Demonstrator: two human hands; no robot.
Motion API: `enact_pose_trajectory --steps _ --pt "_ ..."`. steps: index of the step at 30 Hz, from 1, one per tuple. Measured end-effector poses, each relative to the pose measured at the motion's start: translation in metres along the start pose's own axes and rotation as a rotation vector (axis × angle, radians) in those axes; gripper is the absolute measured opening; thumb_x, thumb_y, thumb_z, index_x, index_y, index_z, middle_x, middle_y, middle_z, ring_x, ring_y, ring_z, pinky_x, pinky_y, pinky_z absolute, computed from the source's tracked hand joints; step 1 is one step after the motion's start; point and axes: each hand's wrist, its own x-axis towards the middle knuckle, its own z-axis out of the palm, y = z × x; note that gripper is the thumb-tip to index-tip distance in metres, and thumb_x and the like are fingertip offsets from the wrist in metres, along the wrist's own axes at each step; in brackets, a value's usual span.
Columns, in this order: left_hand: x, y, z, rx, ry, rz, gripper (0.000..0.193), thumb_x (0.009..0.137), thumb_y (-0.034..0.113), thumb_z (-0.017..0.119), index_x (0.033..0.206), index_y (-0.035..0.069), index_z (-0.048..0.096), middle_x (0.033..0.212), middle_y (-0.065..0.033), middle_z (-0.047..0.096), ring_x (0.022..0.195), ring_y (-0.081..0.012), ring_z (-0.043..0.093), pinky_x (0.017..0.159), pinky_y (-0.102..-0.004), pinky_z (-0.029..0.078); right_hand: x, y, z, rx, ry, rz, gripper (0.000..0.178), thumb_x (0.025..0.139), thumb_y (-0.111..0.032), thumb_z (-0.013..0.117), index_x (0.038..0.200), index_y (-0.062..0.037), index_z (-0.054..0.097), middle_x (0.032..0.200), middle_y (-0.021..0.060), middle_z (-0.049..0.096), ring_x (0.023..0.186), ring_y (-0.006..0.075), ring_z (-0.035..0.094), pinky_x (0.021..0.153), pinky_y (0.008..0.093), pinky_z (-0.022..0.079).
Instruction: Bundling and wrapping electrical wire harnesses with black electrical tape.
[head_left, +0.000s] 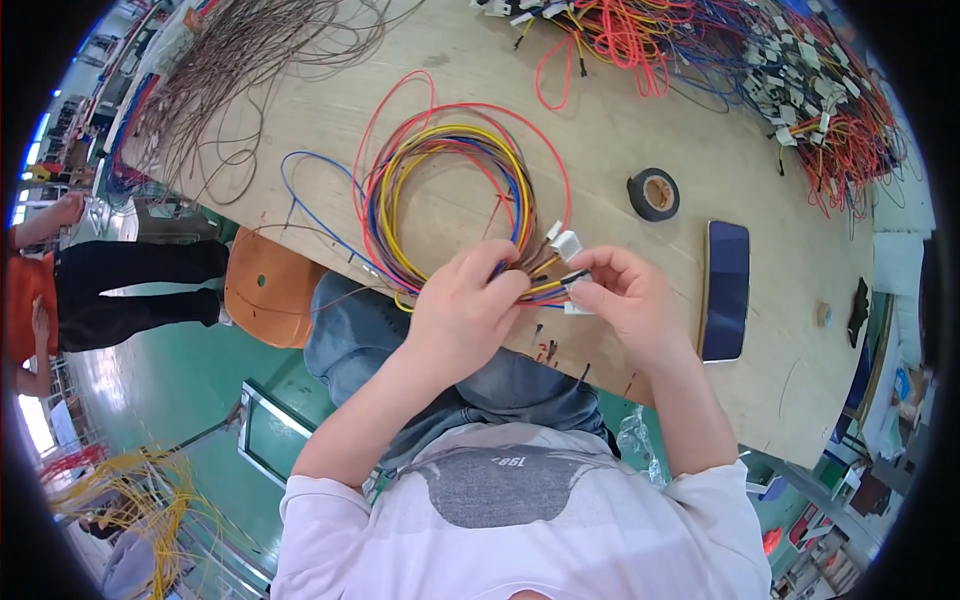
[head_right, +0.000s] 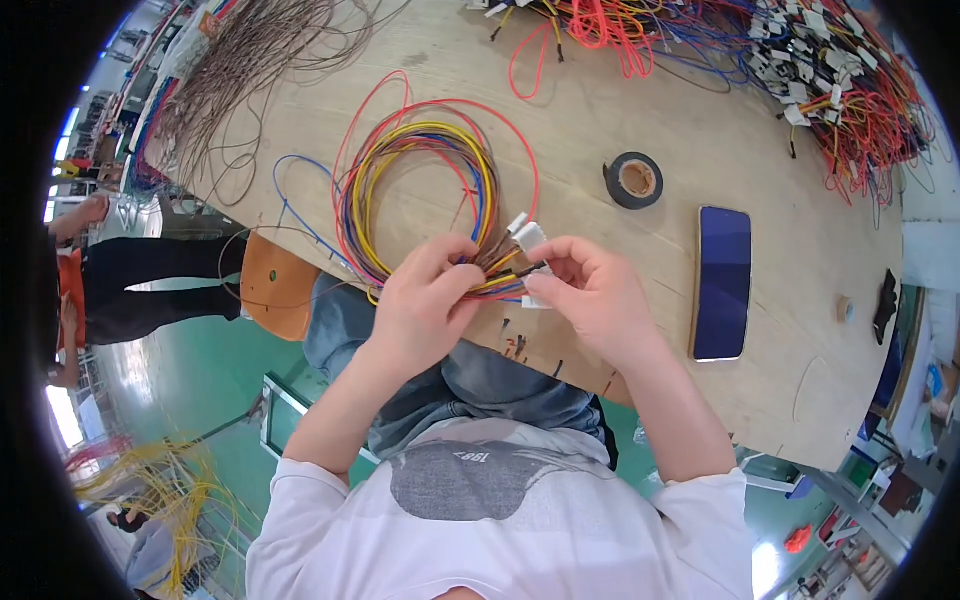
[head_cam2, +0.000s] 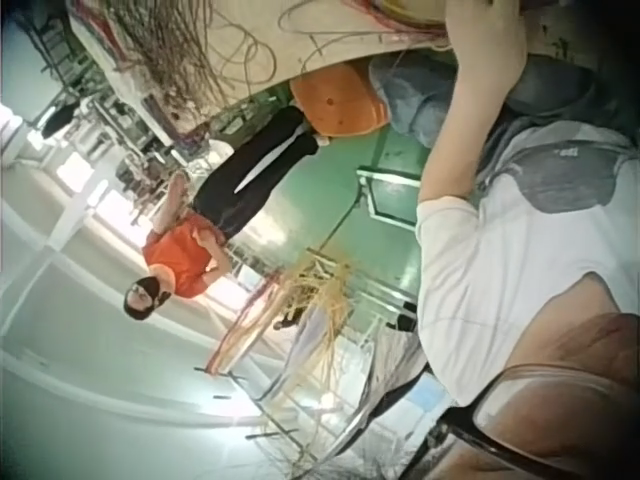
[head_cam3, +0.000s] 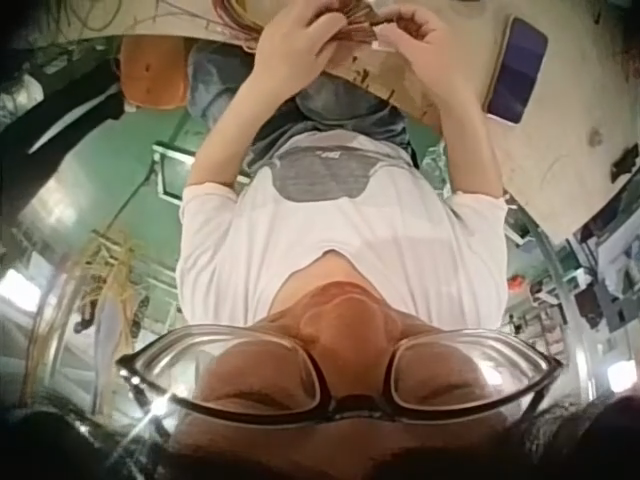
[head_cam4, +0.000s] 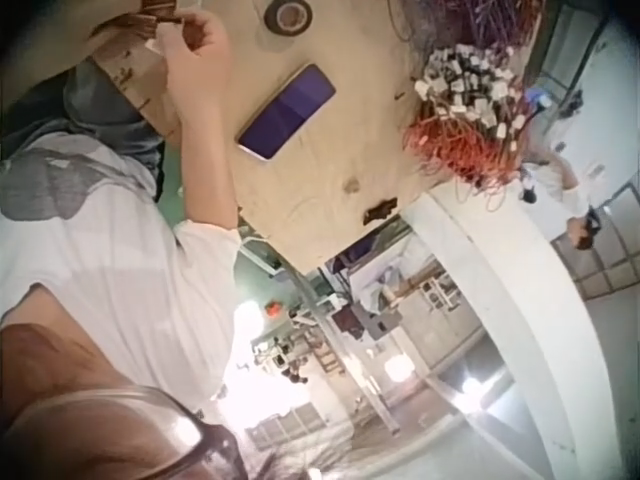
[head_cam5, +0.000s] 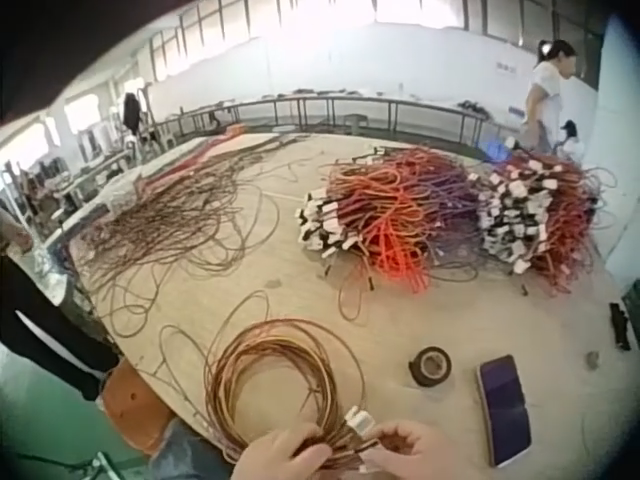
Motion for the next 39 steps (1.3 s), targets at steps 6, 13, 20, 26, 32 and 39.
enact_pose_trajectory --steps 6,13,20,26,32,39 --pt "-0.003 -0.008 -0.003 -0.23 0.018 -0.07 0.019 0.065 0.005 0.07 0.077 0.003 0.056 0.089 -0.0088 0.054 0.074 -0.0247 0.056 0.062 -0.032 0.047 0.004 -0.008 0.001 -0.043 0.006 0.097 0.018 0.08 -0.004 0.061 0.097 0.0004 0.057 0.083 0.0028 0.06 0.071 0.0057 0.054 0.061 0.0189 0.044" --pt "-0.007 -0.008 -0.002 -0.307 0.055 -0.073 0.021 0.064 0.005 0.072 0.079 0.004 0.059 0.092 -0.0087 0.054 0.074 -0.0218 0.057 0.06 -0.0308 0.047 0.008 -0.003 -0.006 0.116 -0.066 0.156 0.016 0.079 -0.011 0.064 0.09 -0.0003 0.057 0.075 0.0027 0.06 0.057 0.0055 0.051 0.048 0.0185 0.04" --pt "0.004 0.006 0.005 -0.041 0.109 0.033 0.027 0.056 0.01 0.07 0.08 0.006 0.058 0.093 -0.0089 0.052 0.087 -0.027 0.053 0.072 -0.0369 0.043 0.002 -0.006 0.004 0.221 -0.034 0.145 0.015 0.08 -0.01 0.062 0.09 -0.0017 0.056 0.074 0.0026 0.059 0.057 0.006 0.052 0.047 0.0186 0.04" --pt "-0.005 0.001 0.005 -0.276 0.139 -0.025 0.024 0.062 -0.004 0.068 0.083 0.002 0.06 0.101 -0.0132 0.053 0.08 -0.0238 0.058 0.067 -0.0303 0.048 0.005 -0.002 0.006 0.182 -0.031 0.085 0.016 0.081 -0.008 0.062 0.092 -0.0026 0.053 0.076 0.0026 0.059 0.06 0.0057 0.052 0.049 0.0188 0.041" --pt "-0.002 0.007 0.005 -0.375 0.12 0.017 0.023 0.06 -0.002 0.067 0.079 0.005 0.056 0.099 -0.0123 0.054 0.092 -0.0296 0.052 0.076 -0.0355 0.045 -0.001 0.018 0.009 -0.138 0.193 -0.135 0.017 0.08 -0.01 0.061 0.094 -0.0042 0.054 0.081 0.0021 0.058 0.071 0.0081 0.055 0.063 0.0238 0.047" --pt "0.001 0.008 -0.016 -0.195 -0.165 0.041 0.026 0.055 -0.001 0.069 0.072 0.005 0.051 0.094 -0.01 0.051 0.088 -0.0292 0.047 0.074 -0.0366 0.041 -0.011 0.02 0.016 -0.787 0.295 -0.69 0.017 0.083 -0.016 0.052 0.094 -0.0043 0.057 0.086 0.0111 0.057 0.084 0.0251 0.056 0.073 0.0345 0.044"
